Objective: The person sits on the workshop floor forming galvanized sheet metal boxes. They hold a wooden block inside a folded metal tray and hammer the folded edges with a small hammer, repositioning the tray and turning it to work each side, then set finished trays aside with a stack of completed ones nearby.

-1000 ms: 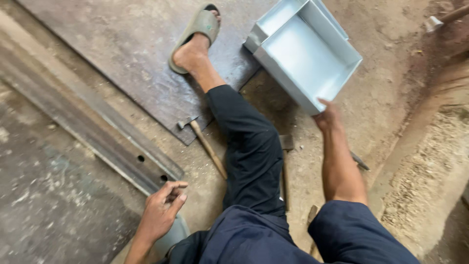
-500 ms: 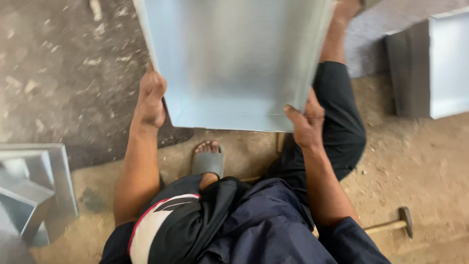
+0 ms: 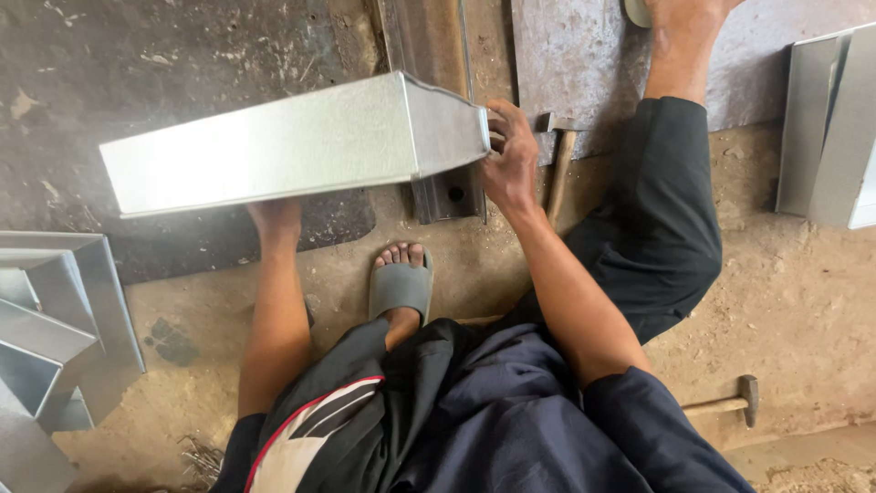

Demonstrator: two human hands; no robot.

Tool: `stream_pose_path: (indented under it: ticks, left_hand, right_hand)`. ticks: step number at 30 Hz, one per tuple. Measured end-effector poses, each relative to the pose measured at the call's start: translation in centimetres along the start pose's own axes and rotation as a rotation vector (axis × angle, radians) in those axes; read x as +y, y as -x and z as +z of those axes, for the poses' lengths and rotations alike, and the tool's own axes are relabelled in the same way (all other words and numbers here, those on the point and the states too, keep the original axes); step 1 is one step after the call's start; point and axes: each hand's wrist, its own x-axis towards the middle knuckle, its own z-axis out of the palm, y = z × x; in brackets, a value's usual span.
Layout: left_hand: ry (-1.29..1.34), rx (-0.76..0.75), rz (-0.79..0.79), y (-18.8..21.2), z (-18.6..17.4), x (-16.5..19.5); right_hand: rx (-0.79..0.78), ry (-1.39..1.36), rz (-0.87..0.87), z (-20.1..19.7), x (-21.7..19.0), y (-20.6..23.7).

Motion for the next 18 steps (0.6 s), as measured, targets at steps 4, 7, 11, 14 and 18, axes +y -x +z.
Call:
stream_pose_path:
  ticks: [4,7,11,14,18]
  left_hand:
    - [-0.25,0.039,0.355,0.7,0.4,0.0]
    - [-0.337,-0.06,-0.139,0.3,0.8,0.0]
    - [-0.363,0.026,0.047,0.6,0.3,1.4]
    - [0.014,-0.068,-0.253,3.5,-2.3,3.2]
    - [0.097,-0.235,-0.364,7.6,-5.8,8.2]
  right_hand:
    - [0.002,-0.115,-0.103,0.1,1.0,1.3]
    - [0.048,-0.16,-0.012,-0.1,1.1,0.9]
    - [0.084,-0.17,-0.065,-0.3,0.2,0.4]
    - [0.1,-0.214,-0.115,-0.4,-0.6,1.0]
    - [0.099,-0.148,-0.235,-0.8,-0.6,2.3]
